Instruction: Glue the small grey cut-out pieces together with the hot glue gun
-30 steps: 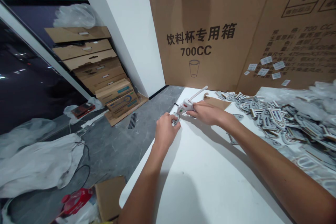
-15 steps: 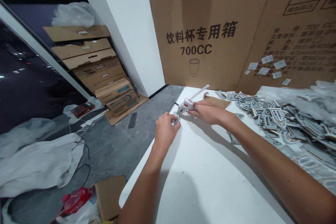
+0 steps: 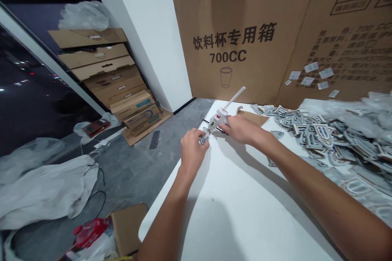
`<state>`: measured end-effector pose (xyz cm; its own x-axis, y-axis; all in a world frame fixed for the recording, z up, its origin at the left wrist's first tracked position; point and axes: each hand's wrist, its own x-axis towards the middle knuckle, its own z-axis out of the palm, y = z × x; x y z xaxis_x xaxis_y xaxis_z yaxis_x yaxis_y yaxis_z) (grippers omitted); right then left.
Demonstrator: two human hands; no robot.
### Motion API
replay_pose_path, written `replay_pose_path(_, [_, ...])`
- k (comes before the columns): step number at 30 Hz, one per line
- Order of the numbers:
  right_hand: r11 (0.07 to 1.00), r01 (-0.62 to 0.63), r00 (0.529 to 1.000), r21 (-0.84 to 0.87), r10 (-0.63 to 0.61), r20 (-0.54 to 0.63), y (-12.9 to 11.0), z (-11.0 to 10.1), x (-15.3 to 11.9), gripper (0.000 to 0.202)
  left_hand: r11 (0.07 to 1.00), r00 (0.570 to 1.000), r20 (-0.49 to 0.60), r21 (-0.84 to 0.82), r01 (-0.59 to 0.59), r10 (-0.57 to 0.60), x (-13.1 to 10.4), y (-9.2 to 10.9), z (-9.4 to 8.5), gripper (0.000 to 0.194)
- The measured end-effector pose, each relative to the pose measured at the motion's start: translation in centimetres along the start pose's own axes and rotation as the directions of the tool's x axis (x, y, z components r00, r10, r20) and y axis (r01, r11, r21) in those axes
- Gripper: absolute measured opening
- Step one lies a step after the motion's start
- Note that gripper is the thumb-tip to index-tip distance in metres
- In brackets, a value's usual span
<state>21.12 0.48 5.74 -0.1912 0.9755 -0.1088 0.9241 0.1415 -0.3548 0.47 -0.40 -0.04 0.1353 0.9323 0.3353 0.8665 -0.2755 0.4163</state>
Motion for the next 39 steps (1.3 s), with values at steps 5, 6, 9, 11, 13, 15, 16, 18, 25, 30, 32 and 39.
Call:
replay_pose_path(5, [0.992, -0.087, 0.996, 0.092, 0.090, -0.024, 0.0, 0.6, 0.3, 0.039, 0.999, 1.000, 0.022, 0.034, -0.016, 0.015, 0.1, 0.3, -0.5, 0.021])
replay_pose_path(6, [0.990, -0.098, 0.994, 0.104, 0.102, -0.034, 0.2, 0.5, 0.4, 0.039, 0.999, 0.999, 0.034, 0.042, -0.018, 0.017, 0.2, 0.3, -0.6, 0.021])
replay_pose_path(9, [0.979, -0.122, 0.978, 0.164, 0.147, -0.151, 0.7, 0.2, 0.7, 0.039, 0.999, 0.998, 0.059, 0.046, 0.008, -0.010, 0.3, 0.3, -0.8, 0.020])
replay_pose_path(11, [0.952, -0.101, 0.924, 0.289, 0.198, -0.328, 1.2, -0.3, 1.1, 0.038, 0.999, 0.997, 0.064, 0.041, 0.035, -0.038, 0.4, 0.3, -0.9, 0.021])
replay_pose_path(13, [0.864, 0.016, 0.832, 0.503, 0.267, -0.486, 1.5, -0.9, 1.5, 0.038, 0.998, 0.997, 0.064, 0.042, 0.045, -0.047, 0.4, 0.3, -0.9, 0.023])
replay_pose_path(15, [0.672, 0.218, 0.758, 0.708, 0.340, -0.556, 1.7, -1.6, 2.0, 0.040, 0.999, 0.997, 0.069, 0.025, 0.035, -0.037, 0.5, 0.2, -0.9, 0.025])
replay_pose_path(16, [0.551, 0.319, 0.732, 0.771, 0.374, -0.570, 1.7, -2.0, 2.2, 0.040, 0.999, 0.997, 0.073, 0.011, 0.030, -0.031, 0.5, 0.2, -0.9, 0.026])
replay_pose_path(18, [0.331, 0.480, 0.688, 0.812, 0.432, -0.583, 1.7, -2.8, 2.3, 0.038, 1.000, 0.996, 0.081, -0.011, 0.024, -0.023, 0.4, 0.2, -0.7, 0.030])
replay_pose_path(25, [0.124, 0.623, 0.675, 0.772, 0.415, -0.611, 3.0, -6.7, 0.4, 0.032, 0.991, 0.994, 0.060, -0.110, -0.080, 0.087, -0.9, 1.3, 1.1, 0.050])
replay_pose_path(30, [0.100, 0.668, 0.653, 0.737, 0.396, -0.646, 5.3, -8.2, -0.2, 0.028, 0.984, 0.992, 0.025, -0.128, -0.123, 0.127, -1.0, 2.3, 2.3, 0.047])
replay_pose_path(32, [0.033, 0.694, 0.643, 0.720, 0.423, -0.639, 5.7, -8.3, -0.1, 0.026, 0.990, 0.997, 0.014, -0.122, -0.072, 0.074, -0.4, 2.2, 2.7, 0.036])
replay_pose_path(39, [-0.241, 0.720, 0.668, 0.651, 0.498, -0.554, 5.1, -8.4, 0.2, 0.017, 0.979, 0.995, -0.023, -0.181, -0.097, 0.094, 2.4, 2.1, 4.3, 0.033])
